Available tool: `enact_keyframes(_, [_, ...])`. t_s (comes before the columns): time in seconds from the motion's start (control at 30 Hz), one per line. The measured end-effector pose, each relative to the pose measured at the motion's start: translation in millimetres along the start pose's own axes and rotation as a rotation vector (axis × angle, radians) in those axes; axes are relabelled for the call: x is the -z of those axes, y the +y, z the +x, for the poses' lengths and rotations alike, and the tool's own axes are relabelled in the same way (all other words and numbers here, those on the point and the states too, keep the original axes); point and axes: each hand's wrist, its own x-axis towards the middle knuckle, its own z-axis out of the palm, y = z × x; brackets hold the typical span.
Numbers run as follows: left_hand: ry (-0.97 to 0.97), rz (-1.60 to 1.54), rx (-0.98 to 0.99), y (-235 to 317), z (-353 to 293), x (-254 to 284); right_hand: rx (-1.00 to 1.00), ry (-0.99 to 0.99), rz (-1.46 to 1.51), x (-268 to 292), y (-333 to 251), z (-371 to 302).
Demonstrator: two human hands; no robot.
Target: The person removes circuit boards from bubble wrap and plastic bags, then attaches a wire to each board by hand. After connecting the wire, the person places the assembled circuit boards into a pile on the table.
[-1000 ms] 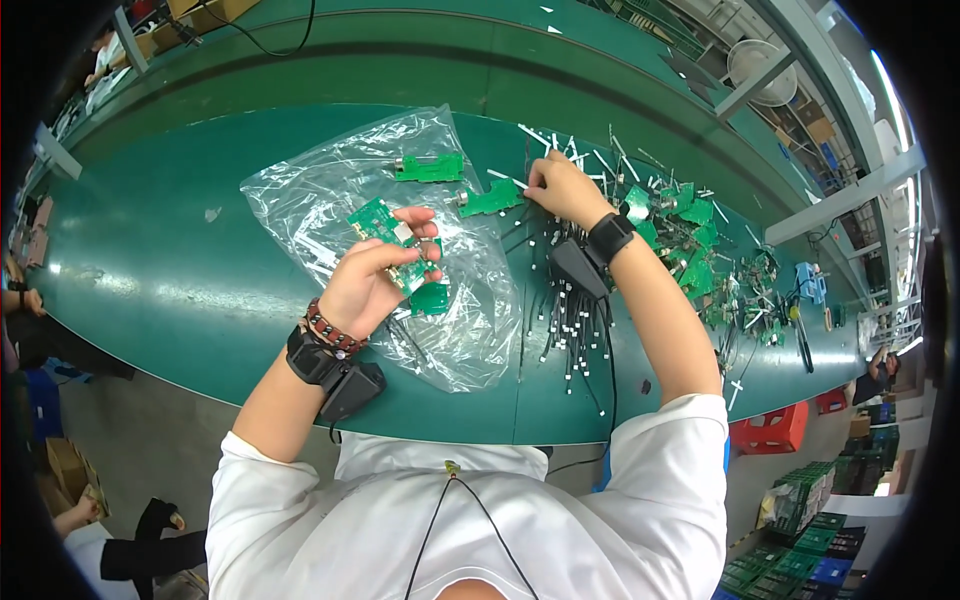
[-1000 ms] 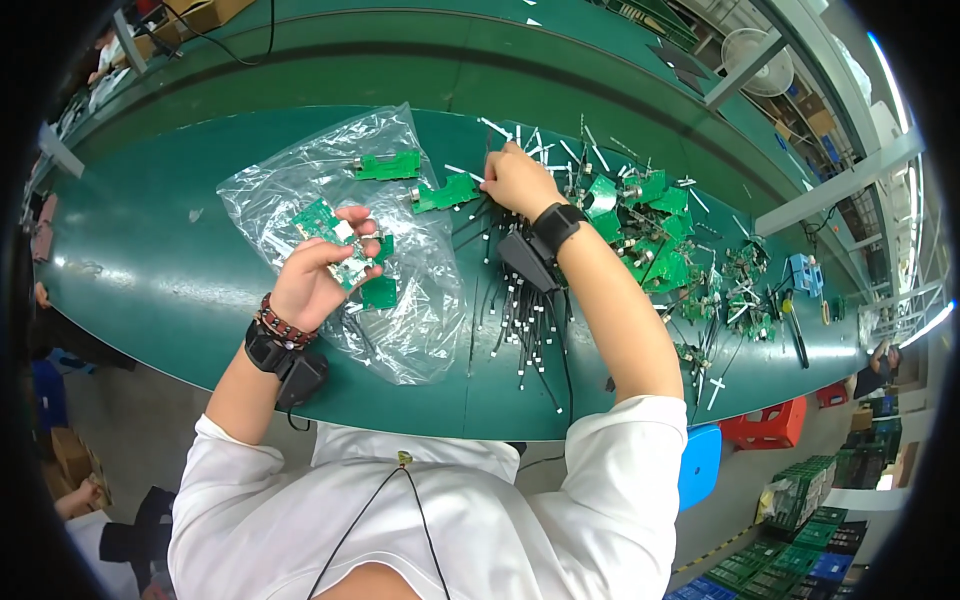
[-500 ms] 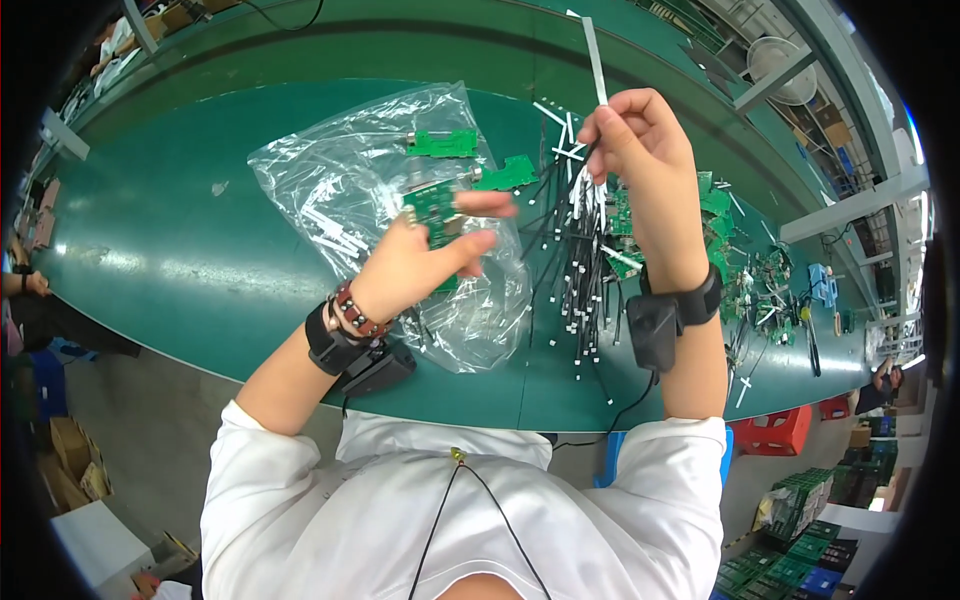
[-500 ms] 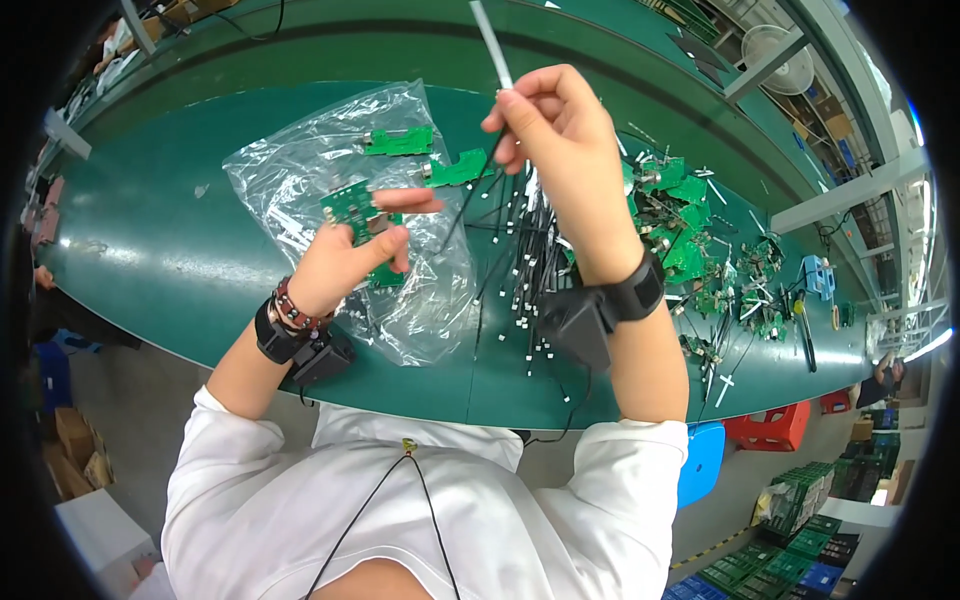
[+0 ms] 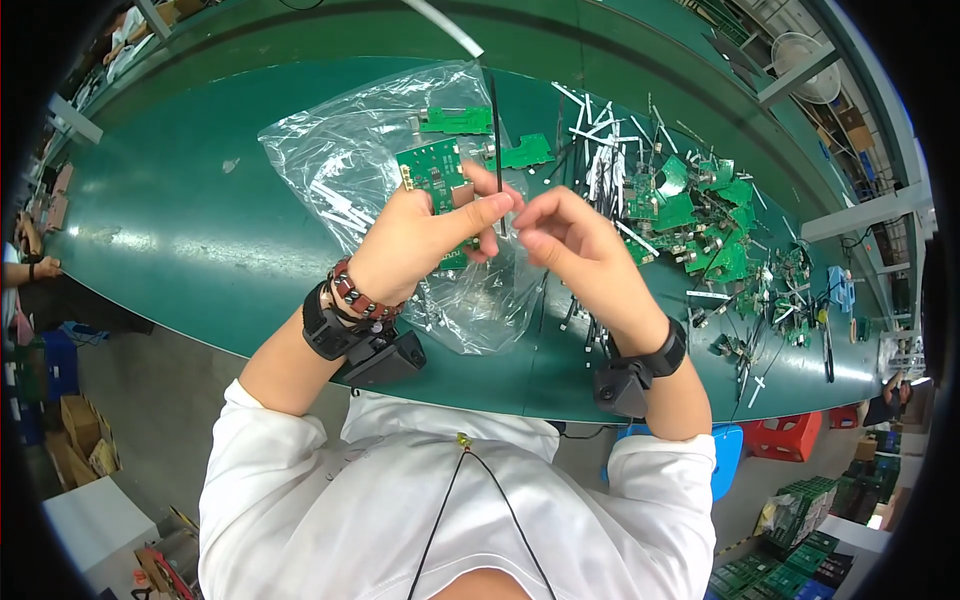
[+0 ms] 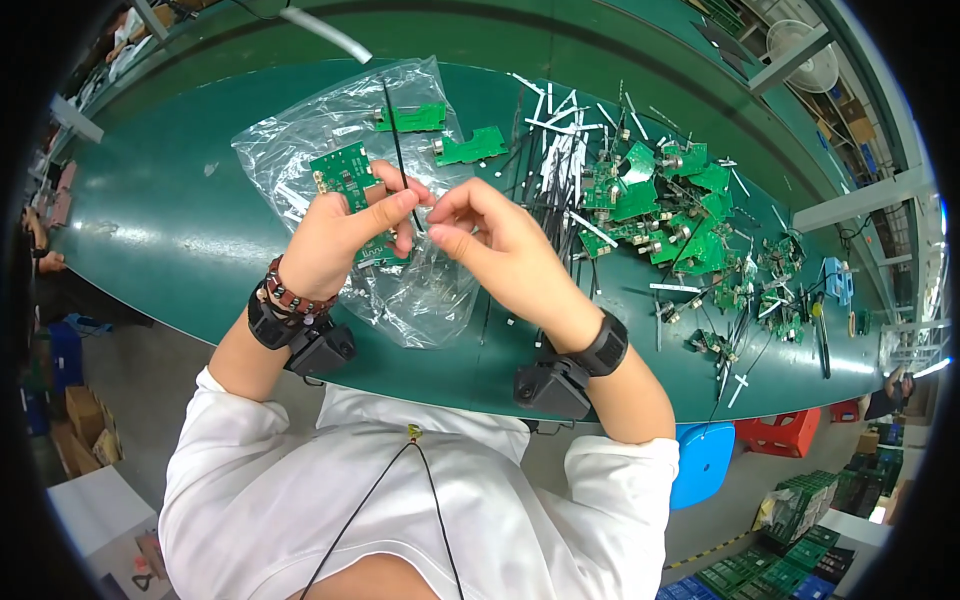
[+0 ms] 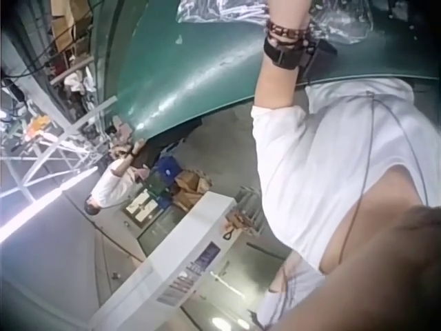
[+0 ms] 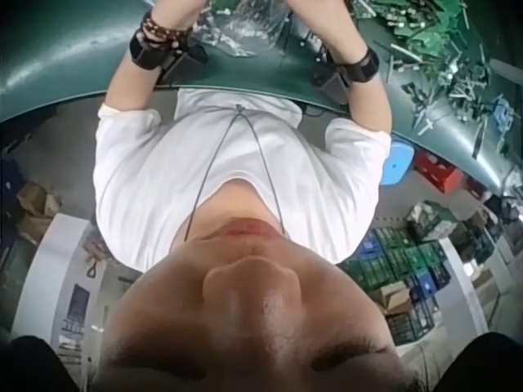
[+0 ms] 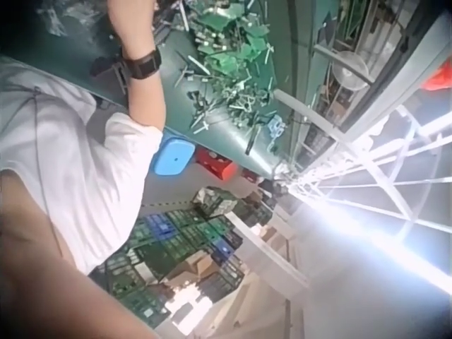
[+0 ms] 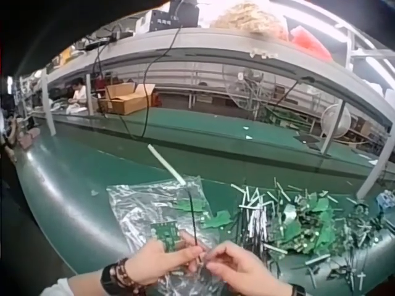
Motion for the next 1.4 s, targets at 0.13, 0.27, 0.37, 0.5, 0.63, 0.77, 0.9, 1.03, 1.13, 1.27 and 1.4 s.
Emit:
enact_keyframes(0.13, [-0.05,0.004,-0.023,-9.2,2.3,-5.3,-0.03,-0.083,0.014,-0.1,8.6,-1.0])
enact_keyframes(0.27, [-0.07,0.043,0.052,-8.7,1.2,-7.1,-0.083,-0.17,0.124,4.1,13.0,-2.4])
enact_keyframes(0.37, [-0.156,0.123,0.113,-1.8,0.7,-8.0,-0.122,-0.202,0.206,4.6,17.3,-5.3])
enact_keyframes(0.5, [-0.138,-0.037,0.089,-3.0,0.9,-8.0,-0.082,-0.154,0.29,0.4,23.2,-13.3])
enact_keyframes(0.63, [-0.106,-0.254,-0.04,-13.8,3.2,-6.3,0.089,-0.015,0.372,-5.4,26.3,-21.9])
enact_keyframes(0.77, [-0.126,-0.239,-0.19,-34.7,1.1,3.9,0.179,0.069,0.397,-11.9,21.3,-27.7])
enact_keyframes(0.9, [-0.193,-0.231,-0.205,-42.3,-5.4,13.6,0.121,0.102,0.383,-12.9,21.4,-32.3])
enact_keyframes(1.03, [-0.188,-0.117,-0.322,-41.4,-5.9,5.5,0.251,0.096,0.182,-4.9,24.7,-33.0])
enact_keyframes(1.13, [-0.133,0.039,-0.458,-44.6,-3.0,3.7,0.504,0.112,-0.221,-2.3,27.3,-32.7])
enact_keyframes(1.27, [-0.053,0.25,-0.62,-50.3,-1.3,2.1,0.699,0.266,-0.521,-14.8,22.2,-30.2])
enact_keyframes(1.4, [-0.093,0.239,-0.646,-54.2,-3.8,-1.2,0.761,0.25,-0.569,-17.1,26.2,-28.7])
